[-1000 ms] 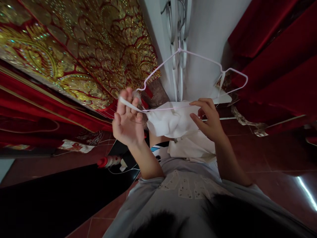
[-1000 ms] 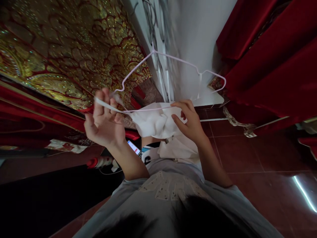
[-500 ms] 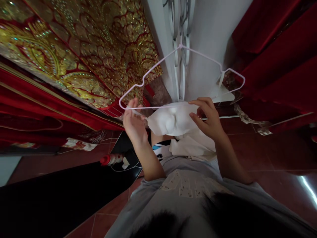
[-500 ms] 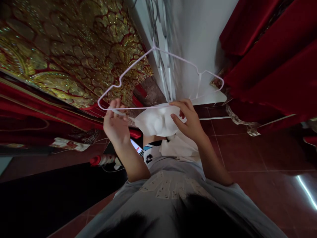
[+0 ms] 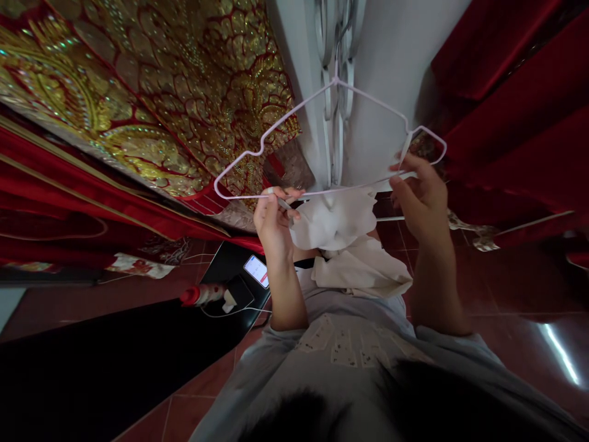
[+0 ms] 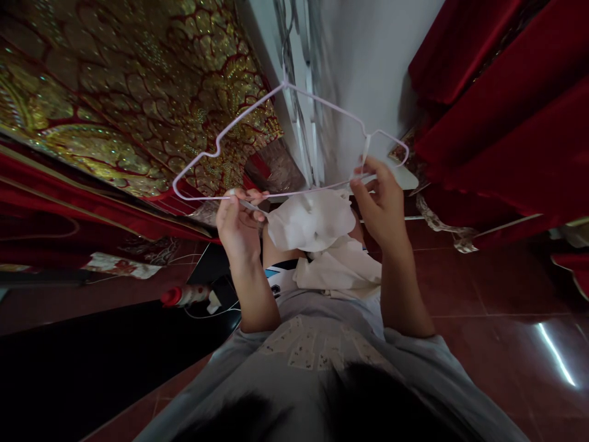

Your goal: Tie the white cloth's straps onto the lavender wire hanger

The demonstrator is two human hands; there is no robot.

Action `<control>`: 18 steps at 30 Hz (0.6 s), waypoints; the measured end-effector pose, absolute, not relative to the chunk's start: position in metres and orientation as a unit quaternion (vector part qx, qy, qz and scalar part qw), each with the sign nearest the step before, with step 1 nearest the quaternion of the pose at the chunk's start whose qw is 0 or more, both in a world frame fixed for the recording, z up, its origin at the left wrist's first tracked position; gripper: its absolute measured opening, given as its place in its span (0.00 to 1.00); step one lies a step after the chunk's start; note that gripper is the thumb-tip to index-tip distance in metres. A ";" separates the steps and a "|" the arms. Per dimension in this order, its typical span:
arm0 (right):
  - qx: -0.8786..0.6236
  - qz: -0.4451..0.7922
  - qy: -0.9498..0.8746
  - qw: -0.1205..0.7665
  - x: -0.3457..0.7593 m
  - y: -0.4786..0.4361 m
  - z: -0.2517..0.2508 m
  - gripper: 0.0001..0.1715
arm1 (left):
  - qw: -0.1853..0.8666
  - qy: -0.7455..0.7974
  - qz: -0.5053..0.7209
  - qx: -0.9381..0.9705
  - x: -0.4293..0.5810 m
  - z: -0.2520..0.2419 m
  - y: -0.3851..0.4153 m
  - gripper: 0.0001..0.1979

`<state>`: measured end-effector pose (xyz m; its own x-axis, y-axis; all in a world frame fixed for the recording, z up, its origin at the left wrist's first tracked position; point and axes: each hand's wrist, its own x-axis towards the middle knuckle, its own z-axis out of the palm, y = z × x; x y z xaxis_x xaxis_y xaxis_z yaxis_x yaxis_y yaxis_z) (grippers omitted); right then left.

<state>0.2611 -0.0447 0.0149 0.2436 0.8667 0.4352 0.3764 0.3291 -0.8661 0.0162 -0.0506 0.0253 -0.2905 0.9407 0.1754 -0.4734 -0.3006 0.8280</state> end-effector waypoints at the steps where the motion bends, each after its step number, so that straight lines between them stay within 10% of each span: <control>1: -0.546 0.234 -0.578 0.560 0.261 -0.044 0.020 0.17 | 0.480 0.345 0.730 0.344 0.017 0.026 -0.051 0.14; 5: -0.537 0.229 -0.543 0.603 0.257 -0.041 0.038 0.05 | 0.472 0.362 0.727 0.343 0.017 0.029 -0.052 0.15; 18: -0.381 0.099 -0.535 0.748 0.264 -0.015 0.033 0.16 | 0.478 0.333 0.720 0.377 0.014 0.025 -0.054 0.19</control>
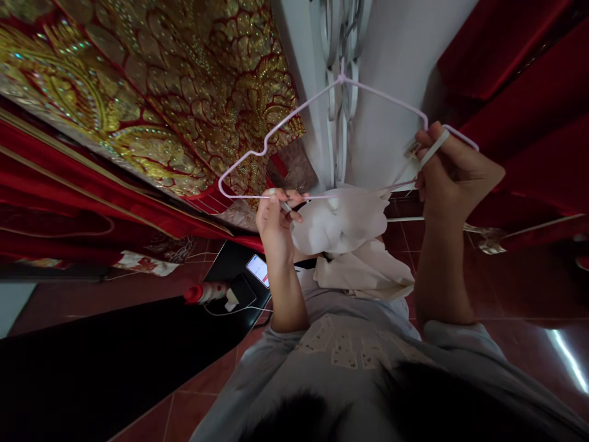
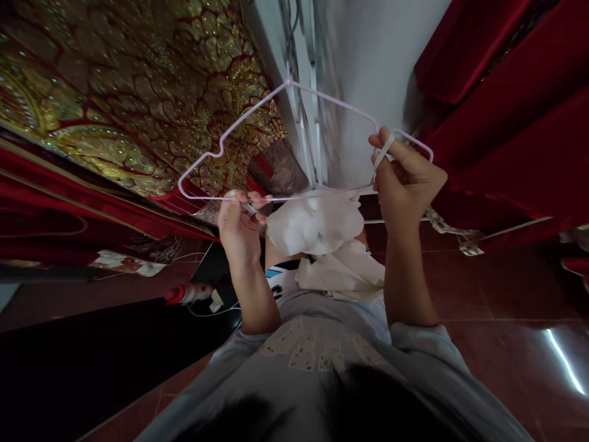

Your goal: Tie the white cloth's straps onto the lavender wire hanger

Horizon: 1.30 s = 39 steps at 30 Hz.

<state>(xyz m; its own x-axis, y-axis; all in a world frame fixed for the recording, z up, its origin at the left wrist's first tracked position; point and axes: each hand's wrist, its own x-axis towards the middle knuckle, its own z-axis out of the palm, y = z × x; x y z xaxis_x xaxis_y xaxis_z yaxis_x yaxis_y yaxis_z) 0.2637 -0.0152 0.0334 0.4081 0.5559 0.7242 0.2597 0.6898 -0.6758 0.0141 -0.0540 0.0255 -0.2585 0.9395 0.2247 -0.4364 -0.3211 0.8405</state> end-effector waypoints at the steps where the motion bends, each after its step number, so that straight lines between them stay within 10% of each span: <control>1: -0.380 0.084 -0.542 0.744 0.266 -0.014 0.034 0.16 | 0.480 0.328 0.721 0.377 0.014 0.025 -0.054 0.18; 16: -0.296 -0.146 -0.277 0.902 0.309 -0.002 0.026 0.23 | 0.526 0.289 0.711 0.366 0.008 0.029 -0.055 0.15; 26: -0.458 0.251 -0.581 0.623 0.265 -0.052 0.023 0.29 | 0.501 0.333 0.699 0.386 0.007 0.021 -0.054 0.12; 39: -0.439 0.173 -0.545 0.693 0.273 -0.047 0.037 0.38 | 0.148 0.345 0.858 0.351 -0.054 0.002 -0.042 0.10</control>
<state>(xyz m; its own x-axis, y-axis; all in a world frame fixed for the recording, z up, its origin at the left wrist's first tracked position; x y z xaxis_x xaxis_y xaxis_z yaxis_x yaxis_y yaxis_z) 0.2726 -0.0467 0.0373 0.3462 0.7183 0.6035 0.2397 0.5542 -0.7971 -0.0540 -0.0418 0.0019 -0.7094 0.4958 0.5009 -0.0107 -0.7182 0.6958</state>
